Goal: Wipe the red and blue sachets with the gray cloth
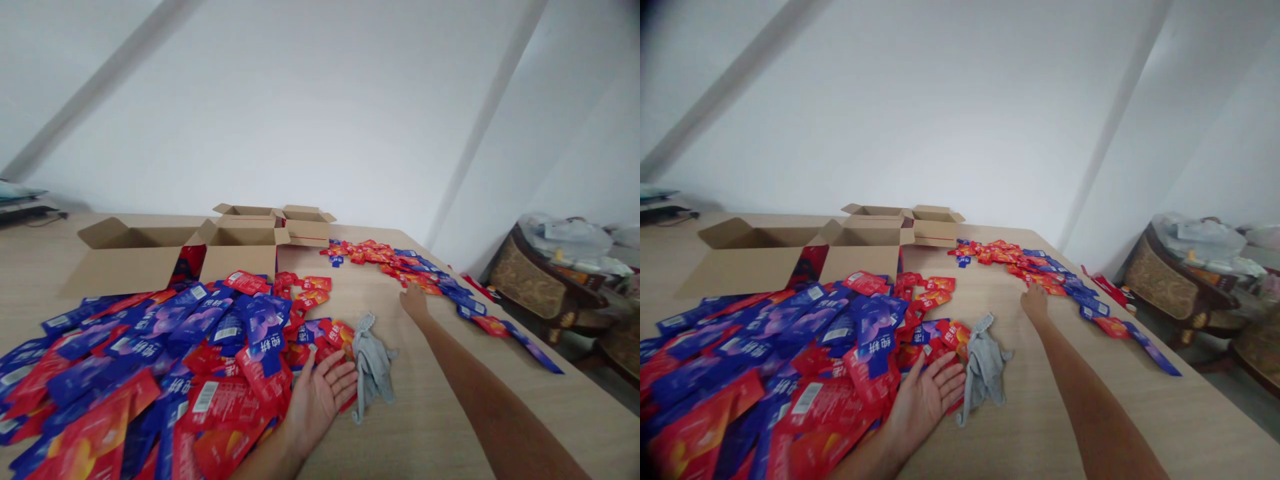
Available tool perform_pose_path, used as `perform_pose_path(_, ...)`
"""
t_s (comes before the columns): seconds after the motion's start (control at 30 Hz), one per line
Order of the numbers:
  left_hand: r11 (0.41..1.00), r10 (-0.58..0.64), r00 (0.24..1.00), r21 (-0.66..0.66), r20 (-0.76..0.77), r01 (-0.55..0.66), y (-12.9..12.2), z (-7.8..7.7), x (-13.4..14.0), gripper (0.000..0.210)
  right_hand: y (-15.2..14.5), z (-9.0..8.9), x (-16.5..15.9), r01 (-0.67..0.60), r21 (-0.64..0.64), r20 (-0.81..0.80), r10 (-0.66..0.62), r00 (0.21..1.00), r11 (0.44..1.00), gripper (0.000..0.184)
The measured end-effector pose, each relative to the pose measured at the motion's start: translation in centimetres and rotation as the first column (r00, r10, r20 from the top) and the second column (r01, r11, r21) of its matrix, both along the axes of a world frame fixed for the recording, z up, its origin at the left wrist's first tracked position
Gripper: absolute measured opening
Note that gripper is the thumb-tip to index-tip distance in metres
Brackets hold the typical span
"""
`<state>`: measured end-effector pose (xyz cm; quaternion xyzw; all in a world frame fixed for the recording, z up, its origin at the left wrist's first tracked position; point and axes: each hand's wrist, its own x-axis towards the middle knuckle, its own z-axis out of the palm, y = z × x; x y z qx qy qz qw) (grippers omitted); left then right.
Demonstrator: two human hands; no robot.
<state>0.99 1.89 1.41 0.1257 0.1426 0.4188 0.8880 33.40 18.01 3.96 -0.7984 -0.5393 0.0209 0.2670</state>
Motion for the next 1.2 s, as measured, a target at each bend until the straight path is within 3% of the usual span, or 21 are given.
perform_pose_path(0.2, 0.999, 0.018, 1.000, -0.033, -0.025, -0.019, 0.1, -0.1, 0.1, 0.051, 3.1, -1.7, 6.9, 0.069, -0.145, 0.195, -0.040, 0.980, 0.987, 0.055)
perform_pose_path(0.33, 0.999, 0.029, 0.999, -0.039, -0.034, -0.030, 0.1, -0.2, 0.2, 0.049, 4.0, -3.0, 8.2, 0.077, -0.237, 0.243, -0.018, 0.970, 0.969, 0.056)
perform_pose_path(0.47, 0.999, 0.028, 0.998, -0.041, -0.049, -0.030, 0.1, 0.0, 0.2, 0.049, 2.1, -3.7, 5.8, 0.069, -0.242, 0.313, 0.010, 0.950, 0.968, 0.056)
perform_pose_path(0.7, 1.000, 0.003, 0.999, 0.004, -0.036, -0.003, 0.1, 0.2, 0.0, 0.051, -5.0, -3.4, -4.0, 0.008, -0.164, 0.476, 0.072, 0.877, 0.986, 0.050)
perform_pose_path(0.8, 1.000, -0.001, 1.000, 0.024, -0.031, 0.002, 0.0, 0.2, -0.1, 0.051, -7.7, -2.7, -6.4, -0.067, -0.170, 0.524, 0.148, 0.839, 0.983, 0.047)
perform_pose_path(1.1, 0.999, 0.001, 0.999, 0.040, -0.041, 0.001, 0.1, -0.3, -0.1, 0.043, -11.7, 0.5, -3.0, -0.029, -0.334, 0.459, 0.190, 0.868, 0.942, 0.028)
perform_pose_path(1.2, 0.999, 0.014, 1.000, 0.039, -0.020, -0.013, 0.1, -0.2, 0.0, 0.045, -12.5, 2.7, -3.4, -0.073, -0.305, 0.270, 0.160, 0.950, 0.949, 0.031)
